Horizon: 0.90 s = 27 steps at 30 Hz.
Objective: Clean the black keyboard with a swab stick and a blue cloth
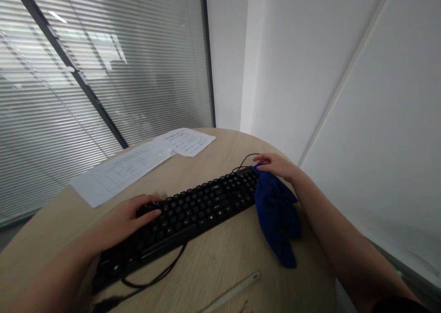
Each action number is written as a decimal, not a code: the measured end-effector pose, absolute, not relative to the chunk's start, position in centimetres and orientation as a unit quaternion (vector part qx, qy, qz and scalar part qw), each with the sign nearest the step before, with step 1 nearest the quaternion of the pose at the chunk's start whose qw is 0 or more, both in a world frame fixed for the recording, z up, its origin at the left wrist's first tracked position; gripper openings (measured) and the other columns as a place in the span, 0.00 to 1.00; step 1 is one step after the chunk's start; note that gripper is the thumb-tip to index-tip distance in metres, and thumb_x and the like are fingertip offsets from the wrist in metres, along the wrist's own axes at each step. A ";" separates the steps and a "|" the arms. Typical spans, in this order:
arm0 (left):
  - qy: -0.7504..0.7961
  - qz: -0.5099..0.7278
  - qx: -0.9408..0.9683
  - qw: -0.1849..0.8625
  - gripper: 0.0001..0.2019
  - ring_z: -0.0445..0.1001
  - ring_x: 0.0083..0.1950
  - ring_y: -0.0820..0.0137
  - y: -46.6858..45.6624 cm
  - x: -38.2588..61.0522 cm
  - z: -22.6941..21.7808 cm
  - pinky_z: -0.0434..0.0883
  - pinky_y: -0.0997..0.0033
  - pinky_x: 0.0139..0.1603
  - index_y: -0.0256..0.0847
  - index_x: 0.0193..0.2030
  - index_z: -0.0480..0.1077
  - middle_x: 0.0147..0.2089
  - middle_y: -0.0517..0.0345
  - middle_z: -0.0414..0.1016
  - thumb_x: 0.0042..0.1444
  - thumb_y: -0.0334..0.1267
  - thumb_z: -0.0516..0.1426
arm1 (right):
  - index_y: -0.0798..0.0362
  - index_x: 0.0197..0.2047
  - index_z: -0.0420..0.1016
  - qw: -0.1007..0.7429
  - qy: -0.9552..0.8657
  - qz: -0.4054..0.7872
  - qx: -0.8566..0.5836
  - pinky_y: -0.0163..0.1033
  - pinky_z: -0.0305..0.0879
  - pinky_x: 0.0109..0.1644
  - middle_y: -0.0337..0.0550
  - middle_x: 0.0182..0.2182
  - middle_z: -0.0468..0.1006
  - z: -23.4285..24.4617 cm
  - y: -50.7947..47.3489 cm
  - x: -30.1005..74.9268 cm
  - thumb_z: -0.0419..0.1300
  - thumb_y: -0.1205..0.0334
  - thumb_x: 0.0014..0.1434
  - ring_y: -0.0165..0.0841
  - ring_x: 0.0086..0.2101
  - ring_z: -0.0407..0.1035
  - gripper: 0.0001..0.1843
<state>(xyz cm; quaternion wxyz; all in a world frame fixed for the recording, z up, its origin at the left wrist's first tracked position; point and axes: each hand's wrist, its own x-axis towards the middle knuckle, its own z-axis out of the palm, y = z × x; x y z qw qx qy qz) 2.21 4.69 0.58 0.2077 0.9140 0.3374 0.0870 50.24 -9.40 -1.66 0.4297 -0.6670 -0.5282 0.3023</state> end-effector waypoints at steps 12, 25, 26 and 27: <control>0.334 0.079 0.916 0.207 0.22 0.77 0.55 0.54 5.0 2.1 0.2 0.73 0.54 0.59 0.50 0.55 0.76 0.55 0.53 0.80 0.61 0.58 0.56 | 0.47 0.39 0.67 0.649 -0.368 0.466 -0.476 0.37 0.68 0.30 0.32 0.26 0.70 0.9 -11.0 49.1 0.67 0.63 0.46 0.29 0.25 0.65 0.17; 0.350 0.105 0.907 0.208 0.23 0.77 0.56 0.54 4.7 2.3 0.1 0.71 0.52 0.61 0.50 0.54 0.77 0.55 0.53 0.80 0.58 0.58 0.57 | 0.53 0.44 0.80 0.583 -0.441 0.425 -0.533 0.36 0.56 0.25 0.37 0.26 0.67 -0.4 -10.3 49.0 0.59 0.64 0.42 0.28 0.23 0.57 0.23; 0.351 0.104 0.907 0.208 0.23 0.77 0.56 0.54 4.6 2.3 0.2 0.71 0.52 0.61 0.50 0.55 0.77 0.55 0.53 0.80 0.58 0.58 0.57 | 0.54 0.42 0.81 0.566 -0.445 0.412 -0.559 0.36 0.56 0.25 0.37 0.25 0.68 -0.5 -10.3 49.0 0.59 0.64 0.42 0.28 0.23 0.57 0.22; 0.352 0.105 0.907 0.206 0.23 0.77 0.56 0.54 4.5 2.4 0.3 0.70 0.52 0.61 0.50 0.55 0.77 0.55 0.53 0.80 0.58 0.59 0.57 | 0.54 0.40 0.82 0.543 -0.451 0.391 -0.591 0.36 0.55 0.25 0.37 0.24 0.68 -0.5 -10.3 49.0 0.58 0.63 0.42 0.28 0.22 0.57 0.21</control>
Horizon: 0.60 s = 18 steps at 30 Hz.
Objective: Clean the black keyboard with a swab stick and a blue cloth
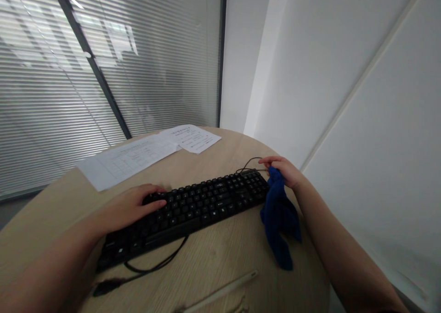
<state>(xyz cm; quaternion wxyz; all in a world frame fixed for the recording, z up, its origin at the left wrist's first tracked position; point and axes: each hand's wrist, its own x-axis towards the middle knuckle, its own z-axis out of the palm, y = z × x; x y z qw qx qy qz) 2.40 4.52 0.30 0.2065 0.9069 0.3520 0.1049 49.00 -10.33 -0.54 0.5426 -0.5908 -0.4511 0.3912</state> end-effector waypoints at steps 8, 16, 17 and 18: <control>0.344 0.095 0.914 0.193 0.25 0.77 0.56 0.54 4.1 2.5 0.9 0.70 0.53 0.60 0.47 0.55 0.77 0.55 0.52 0.80 0.58 0.59 0.56 | 0.52 0.28 0.76 0.420 -0.504 0.281 -0.700 0.35 0.55 0.25 0.35 0.19 0.68 -0.1 -10.5 47.8 0.54 0.61 0.44 0.29 0.21 0.59 0.10; 0.371 0.106 0.903 0.188 0.26 0.78 0.54 0.53 4.6 1.5 1.3 0.71 0.53 0.58 0.49 0.52 0.79 0.53 0.51 0.81 0.56 0.62 0.56 | 0.51 0.31 0.75 0.406 -0.519 0.302 -0.689 0.35 0.58 0.26 0.35 0.21 0.70 0.0 -10.6 47.7 0.54 0.63 0.43 0.30 0.23 0.62 0.11; 0.372 0.105 0.903 0.189 0.26 0.78 0.54 0.53 4.7 1.4 1.3 0.71 0.53 0.58 0.49 0.52 0.79 0.53 0.51 0.81 0.56 0.63 0.56 | 0.51 0.31 0.75 0.401 -0.522 0.309 -0.687 0.35 0.59 0.28 0.35 0.22 0.72 0.0 -10.7 47.9 0.55 0.63 0.44 0.30 0.24 0.63 0.11; 0.375 0.103 0.902 0.189 0.26 0.78 0.53 0.53 4.8 1.2 1.3 0.72 0.53 0.57 0.50 0.52 0.79 0.52 0.51 0.81 0.56 0.63 0.55 | 0.51 0.32 0.75 0.394 -0.526 0.317 -0.684 0.35 0.61 0.29 0.36 0.23 0.73 -0.1 -10.8 48.1 0.56 0.63 0.44 0.31 0.25 0.65 0.11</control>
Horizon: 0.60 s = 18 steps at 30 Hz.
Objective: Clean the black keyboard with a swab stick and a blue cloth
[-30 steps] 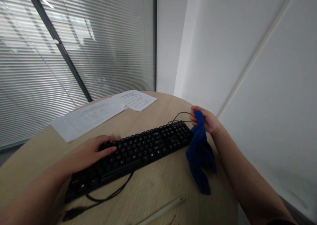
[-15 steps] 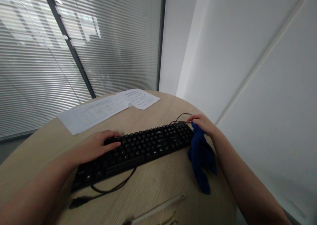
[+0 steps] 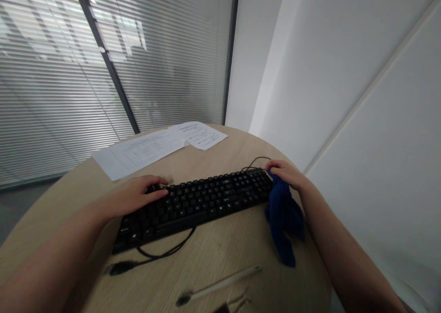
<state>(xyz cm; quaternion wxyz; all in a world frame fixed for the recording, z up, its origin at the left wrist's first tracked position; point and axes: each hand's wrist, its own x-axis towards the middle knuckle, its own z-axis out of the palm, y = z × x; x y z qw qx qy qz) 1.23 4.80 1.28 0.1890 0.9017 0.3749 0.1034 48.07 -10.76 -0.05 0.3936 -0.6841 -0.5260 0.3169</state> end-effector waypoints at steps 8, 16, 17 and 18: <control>0.385 0.085 0.896 0.205 0.22 0.80 0.49 0.53 5.2 0.9 1.2 0.72 0.53 0.53 0.51 0.50 0.79 0.48 0.53 0.83 0.57 0.59 0.57 | 0.53 0.35 0.74 0.346 -0.552 0.339 -0.679 0.37 0.66 0.36 0.38 0.29 0.78 -1.7 -10.4 49.9 0.65 0.58 0.48 0.33 0.31 0.71 0.11; 0.425 0.071 0.880 0.198 0.24 0.80 0.37 0.58 4.2 2.6 1.5 0.73 0.59 0.42 0.47 0.45 0.78 0.36 0.54 0.82 0.56 0.62 0.54 | 0.53 0.33 0.74 0.321 -0.547 0.294 -0.715 0.36 0.61 0.30 0.37 0.25 0.74 -2.0 -9.9 50.2 0.65 0.55 0.49 0.32 0.28 0.66 0.11; 0.436 0.070 0.877 0.192 0.25 0.80 0.35 0.58 4.1 2.7 1.6 0.73 0.59 0.40 0.47 0.45 0.78 0.34 0.55 0.82 0.56 0.63 0.54 | 0.53 0.33 0.74 0.310 -0.551 0.302 -0.714 0.35 0.61 0.30 0.37 0.25 0.74 -1.8 -10.0 50.2 0.65 0.55 0.49 0.31 0.27 0.66 0.11; 0.443 0.069 0.874 0.188 0.26 0.79 0.34 0.59 4.1 2.8 1.6 0.73 0.60 0.38 0.47 0.44 0.78 0.33 0.55 0.81 0.55 0.64 0.54 | 0.53 0.32 0.74 0.299 -0.554 0.315 -0.711 0.35 0.60 0.29 0.37 0.25 0.73 -1.5 -10.3 50.2 0.65 0.56 0.48 0.31 0.27 0.65 0.11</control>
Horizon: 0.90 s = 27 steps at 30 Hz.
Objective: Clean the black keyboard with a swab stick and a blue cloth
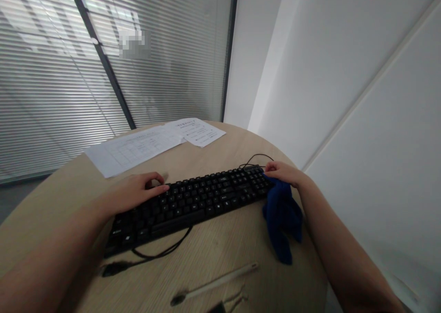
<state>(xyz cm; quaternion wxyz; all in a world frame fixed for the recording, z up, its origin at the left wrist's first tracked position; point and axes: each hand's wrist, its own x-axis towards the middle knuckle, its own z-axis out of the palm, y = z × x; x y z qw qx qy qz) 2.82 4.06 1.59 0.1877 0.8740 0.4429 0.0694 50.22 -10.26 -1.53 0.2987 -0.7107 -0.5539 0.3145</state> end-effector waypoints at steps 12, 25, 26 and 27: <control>0.383 0.072 0.891 0.235 0.24 0.77 0.51 0.59 4.3 2.6 1.3 0.66 0.63 0.57 0.45 0.49 0.80 0.51 0.55 0.82 0.60 0.59 0.53 | 0.53 0.32 0.73 0.239 -0.539 0.300 -0.750 0.37 0.63 0.33 0.41 0.27 0.75 -1.5 -9.8 50.2 0.63 0.53 0.51 0.34 0.31 0.68 0.11; 0.419 0.049 0.878 0.226 0.23 0.76 0.46 0.63 4.3 2.6 1.1 0.64 0.68 0.51 0.46 0.45 0.81 0.45 0.58 0.83 0.61 0.58 0.52 | 0.52 0.40 0.69 0.243 -0.581 0.416 -0.656 0.37 0.63 0.35 0.35 0.29 0.72 -0.6 -10.5 50.6 0.65 0.57 0.48 0.31 0.31 0.67 0.16; 0.416 0.050 0.879 0.226 0.22 0.76 0.46 0.63 4.3 2.6 1.1 0.64 0.69 0.51 0.46 0.45 0.81 0.45 0.58 0.83 0.61 0.57 0.52 | 0.51 0.40 0.69 0.247 -0.582 0.427 -0.647 0.37 0.64 0.36 0.36 0.29 0.72 -0.5 -10.6 50.7 0.65 0.58 0.48 0.32 0.31 0.67 0.17; 0.413 0.052 0.881 0.225 0.22 0.76 0.46 0.64 4.4 2.5 1.0 0.64 0.69 0.51 0.46 0.45 0.81 0.45 0.58 0.83 0.61 0.57 0.52 | 0.51 0.40 0.69 0.248 -0.580 0.430 -0.646 0.38 0.65 0.37 0.36 0.30 0.73 -0.6 -10.6 50.8 0.65 0.58 0.48 0.32 0.32 0.67 0.17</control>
